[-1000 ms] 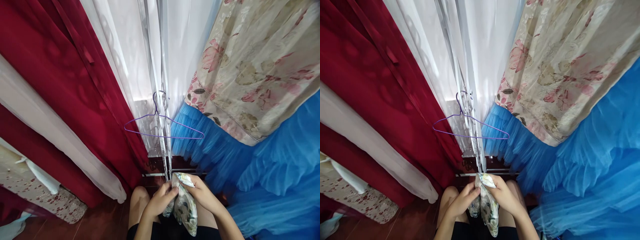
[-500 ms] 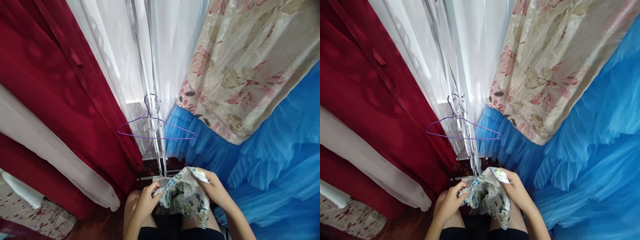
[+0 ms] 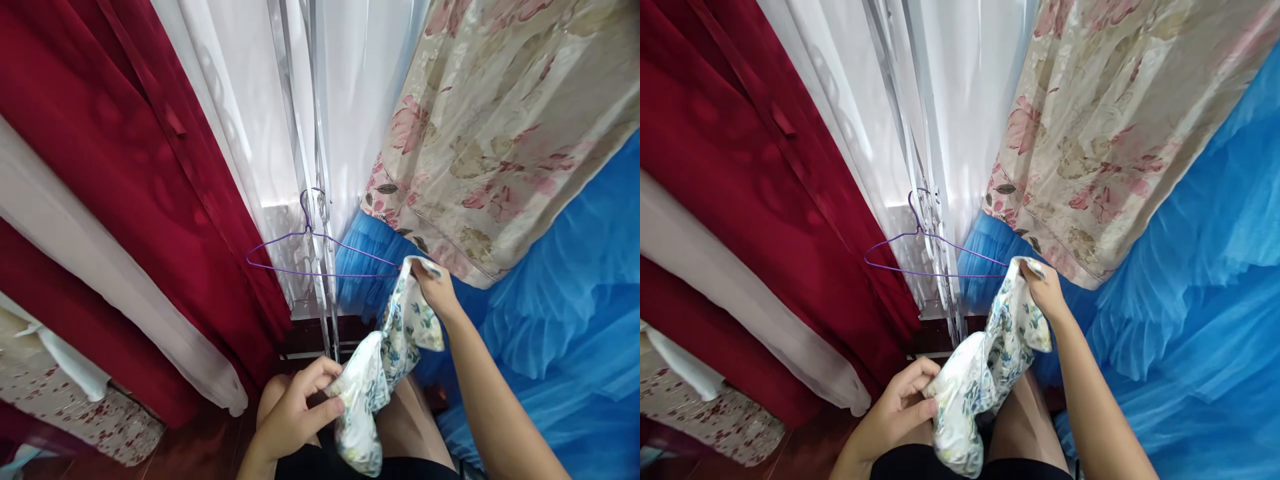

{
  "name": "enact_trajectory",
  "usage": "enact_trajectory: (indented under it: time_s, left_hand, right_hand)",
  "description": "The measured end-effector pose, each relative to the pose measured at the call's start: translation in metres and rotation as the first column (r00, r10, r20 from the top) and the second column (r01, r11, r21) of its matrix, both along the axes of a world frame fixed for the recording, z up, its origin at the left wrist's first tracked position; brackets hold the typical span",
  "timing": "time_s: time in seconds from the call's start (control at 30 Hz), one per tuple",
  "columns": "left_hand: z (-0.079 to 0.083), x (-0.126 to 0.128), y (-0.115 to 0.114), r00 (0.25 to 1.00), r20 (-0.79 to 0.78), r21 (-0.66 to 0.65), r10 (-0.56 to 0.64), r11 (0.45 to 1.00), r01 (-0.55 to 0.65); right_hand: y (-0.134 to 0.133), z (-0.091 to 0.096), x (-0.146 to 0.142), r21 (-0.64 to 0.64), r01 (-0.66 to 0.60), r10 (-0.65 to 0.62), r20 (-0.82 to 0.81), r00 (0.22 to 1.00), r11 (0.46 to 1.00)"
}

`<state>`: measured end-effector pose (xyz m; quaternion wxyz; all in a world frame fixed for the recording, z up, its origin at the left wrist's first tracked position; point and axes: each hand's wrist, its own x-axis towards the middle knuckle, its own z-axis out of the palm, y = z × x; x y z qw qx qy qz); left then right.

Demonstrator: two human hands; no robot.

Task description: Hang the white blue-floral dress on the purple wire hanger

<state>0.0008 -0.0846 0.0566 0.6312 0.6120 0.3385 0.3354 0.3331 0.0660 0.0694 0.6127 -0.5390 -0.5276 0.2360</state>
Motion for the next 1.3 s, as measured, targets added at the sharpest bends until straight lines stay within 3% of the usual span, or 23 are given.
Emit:
enact_trajectory:
  time_s: [0.1,0.2,0.33,0.43,0.57,0.63,0.73,0.8,0.93,1.1,1.3]
  left_hand:
    - [0.018,0.003,0.004,0.993,0.028,0.091,0.114,0.989,-0.116]
    - [0.024,-0.011,0.016,0.961,0.066,0.165,0.267,0.947,-0.275]
    - [0.016,-0.052,0.042,0.863,-0.063,0.404,0.501,0.804,-0.437]
    - [0.000,-0.088,0.071,0.704,-0.302,0.677,0.643,0.664,-0.316]
    - [-0.010,-0.126,0.116,0.481,-0.512,0.783,0.712,0.617,-0.079]
    - [-0.002,-0.138,0.140,0.411,-0.505,0.814,0.759,0.577,-0.066]
    - [0.022,-0.147,0.171,0.310,-0.386,0.889,0.869,0.441,-0.127]
    - [0.037,-0.145,0.188,0.265,-0.328,0.910,0.907,0.379,-0.169]
    - [0.049,-0.137,0.213,0.318,-0.320,0.891,0.892,0.398,-0.220]
    - [0.037,-0.137,0.231,0.392,-0.293,0.878,0.872,0.408,-0.250]
    - [0.026,-0.146,0.235,0.520,-0.308,0.865,0.797,0.461,-0.195]
  right_hand:
    - [0.042,0.032,-0.011,0.002,-0.180,0.180,-0.016,0.984,0.984]
    - [0.062,0.052,-0.028,-0.055,-0.402,0.403,-0.007,0.915,0.914]
    - [0.057,0.057,-0.046,-0.123,-0.603,0.599,-0.072,0.798,0.788]
    - [0.047,0.053,-0.049,-0.164,-0.651,0.634,-0.148,0.759,0.741]
    - [0.040,0.058,-0.047,-0.210,-0.705,0.685,-0.171,0.708,0.677]
    - [0.037,0.065,-0.048,-0.235,-0.723,0.712,-0.145,0.687,0.650]
    - [0.031,0.077,-0.050,-0.257,-0.728,0.720,-0.141,0.679,0.636]
    - [0.027,0.081,-0.052,-0.272,-0.723,0.711,-0.161,0.685,0.635]
    - [0.023,0.079,-0.056,-0.338,-0.747,0.712,-0.248,0.657,0.572]
    - [0.023,0.076,-0.059,-0.351,-0.798,0.711,-0.369,0.599,0.490]
    - [0.019,0.079,-0.053,-0.353,-0.752,0.649,-0.380,0.659,0.557]
